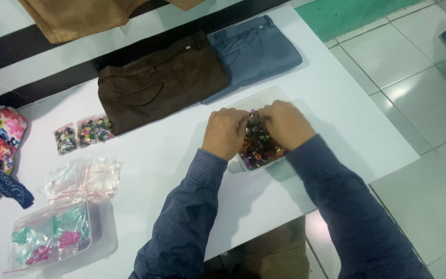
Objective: Sorting small decorative buttons and beads on a work table
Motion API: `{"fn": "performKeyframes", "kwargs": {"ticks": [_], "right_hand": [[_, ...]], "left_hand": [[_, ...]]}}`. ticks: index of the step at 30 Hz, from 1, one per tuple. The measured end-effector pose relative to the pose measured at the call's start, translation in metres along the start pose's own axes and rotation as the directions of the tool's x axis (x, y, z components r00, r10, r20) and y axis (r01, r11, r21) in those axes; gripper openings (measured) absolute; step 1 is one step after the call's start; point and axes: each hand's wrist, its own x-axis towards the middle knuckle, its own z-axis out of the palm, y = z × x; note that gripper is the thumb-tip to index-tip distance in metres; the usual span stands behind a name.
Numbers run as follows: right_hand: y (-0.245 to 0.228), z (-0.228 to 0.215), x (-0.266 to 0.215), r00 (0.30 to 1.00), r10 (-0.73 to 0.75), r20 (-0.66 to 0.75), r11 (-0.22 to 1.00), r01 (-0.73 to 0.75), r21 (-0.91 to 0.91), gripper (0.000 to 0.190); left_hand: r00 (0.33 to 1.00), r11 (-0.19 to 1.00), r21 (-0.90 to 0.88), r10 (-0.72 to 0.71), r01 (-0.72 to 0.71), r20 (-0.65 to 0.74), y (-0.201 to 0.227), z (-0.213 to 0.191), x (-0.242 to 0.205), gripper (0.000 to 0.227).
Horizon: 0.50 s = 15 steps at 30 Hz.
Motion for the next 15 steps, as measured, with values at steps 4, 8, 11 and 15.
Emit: {"fn": "performKeyframes", "kwargs": {"ticks": [4, 8, 11, 15], "right_hand": [[-0.014, -0.026, -0.01, 0.99, 0.024, -0.138, 0.957, 0.017, 0.29, 0.019], [-0.016, -0.022, -0.008, 0.984, 0.12, -0.134, 0.88, -0.043, 0.472, 0.019], [-0.009, -0.012, -0.005, 0.984, 0.137, -0.113, 0.815, -0.047, 0.578, 0.022], [-0.014, -0.02, -0.006, 0.987, 0.15, -0.051, 0.745, -0.079, 0.662, 0.022]], "left_hand": [[0.998, 0.992, -0.12, 0.039, -0.045, -0.051, 0.005, 0.005, 0.002, 0.024], [0.999, 0.972, -0.234, -0.019, 0.007, -0.049, 0.018, 0.002, 0.004, 0.034], [0.997, 0.95, -0.312, -0.041, 0.016, -0.073, 0.012, 0.008, 0.011, 0.032], [0.995, 0.942, -0.326, -0.091, 0.075, -0.034, 0.012, 0.005, 0.014, 0.028]]}}
